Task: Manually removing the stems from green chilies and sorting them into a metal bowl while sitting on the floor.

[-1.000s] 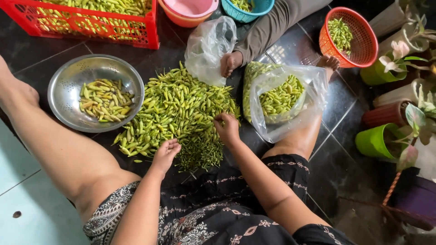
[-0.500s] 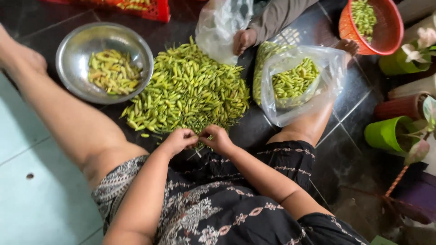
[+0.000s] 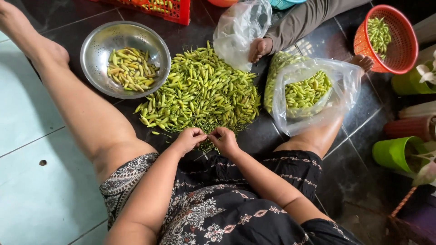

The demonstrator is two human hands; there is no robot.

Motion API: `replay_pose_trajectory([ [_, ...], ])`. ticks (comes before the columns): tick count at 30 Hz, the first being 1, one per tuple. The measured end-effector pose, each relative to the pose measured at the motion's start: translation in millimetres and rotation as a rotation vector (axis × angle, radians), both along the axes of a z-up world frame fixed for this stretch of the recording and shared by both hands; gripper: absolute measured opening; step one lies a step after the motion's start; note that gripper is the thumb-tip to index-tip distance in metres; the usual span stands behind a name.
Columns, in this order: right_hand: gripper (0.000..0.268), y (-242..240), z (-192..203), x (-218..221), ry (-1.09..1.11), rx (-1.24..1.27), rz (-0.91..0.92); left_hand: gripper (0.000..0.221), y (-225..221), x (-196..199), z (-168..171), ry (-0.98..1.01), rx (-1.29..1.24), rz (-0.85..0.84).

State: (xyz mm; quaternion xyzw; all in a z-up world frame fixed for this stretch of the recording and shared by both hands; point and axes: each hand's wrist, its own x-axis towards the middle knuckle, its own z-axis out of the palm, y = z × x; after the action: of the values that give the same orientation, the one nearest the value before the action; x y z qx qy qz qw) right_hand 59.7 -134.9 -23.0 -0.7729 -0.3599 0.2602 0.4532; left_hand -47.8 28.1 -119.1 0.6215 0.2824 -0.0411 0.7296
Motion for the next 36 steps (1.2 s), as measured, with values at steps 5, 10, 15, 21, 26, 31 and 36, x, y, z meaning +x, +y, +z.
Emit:
replay_pose_trajectory([
  [5,0.011,6,-4,-4,-0.307,-0.069,-0.045,0.006,-2,3,5,0.016,0.097,0.048],
  [10,0.010,-3,-37,47,-0.448,-0.162,-0.102,0.006,9,-3,36,0.045,0.056,0.107],
  [15,0.016,13,-5,77,-0.735,-0.311,-0.144,0.017,10,-2,57,0.082,-0.142,0.137],
  [21,0.009,29,-73,122,-1.286,-0.345,-0.158,0.026,17,0,89,-0.049,-0.049,0.119],
  [26,0.007,40,3,96,-1.078,-0.198,-0.087,0.018,24,-5,64,0.122,-0.309,0.124],
  [31,0.009,35,12,93,-0.885,-0.156,-0.144,0.013,22,-5,63,0.123,-0.287,0.102],
  [36,0.008,35,13,101,-0.773,-0.067,-0.175,0.009,22,-4,70,0.111,-0.284,0.096],
])
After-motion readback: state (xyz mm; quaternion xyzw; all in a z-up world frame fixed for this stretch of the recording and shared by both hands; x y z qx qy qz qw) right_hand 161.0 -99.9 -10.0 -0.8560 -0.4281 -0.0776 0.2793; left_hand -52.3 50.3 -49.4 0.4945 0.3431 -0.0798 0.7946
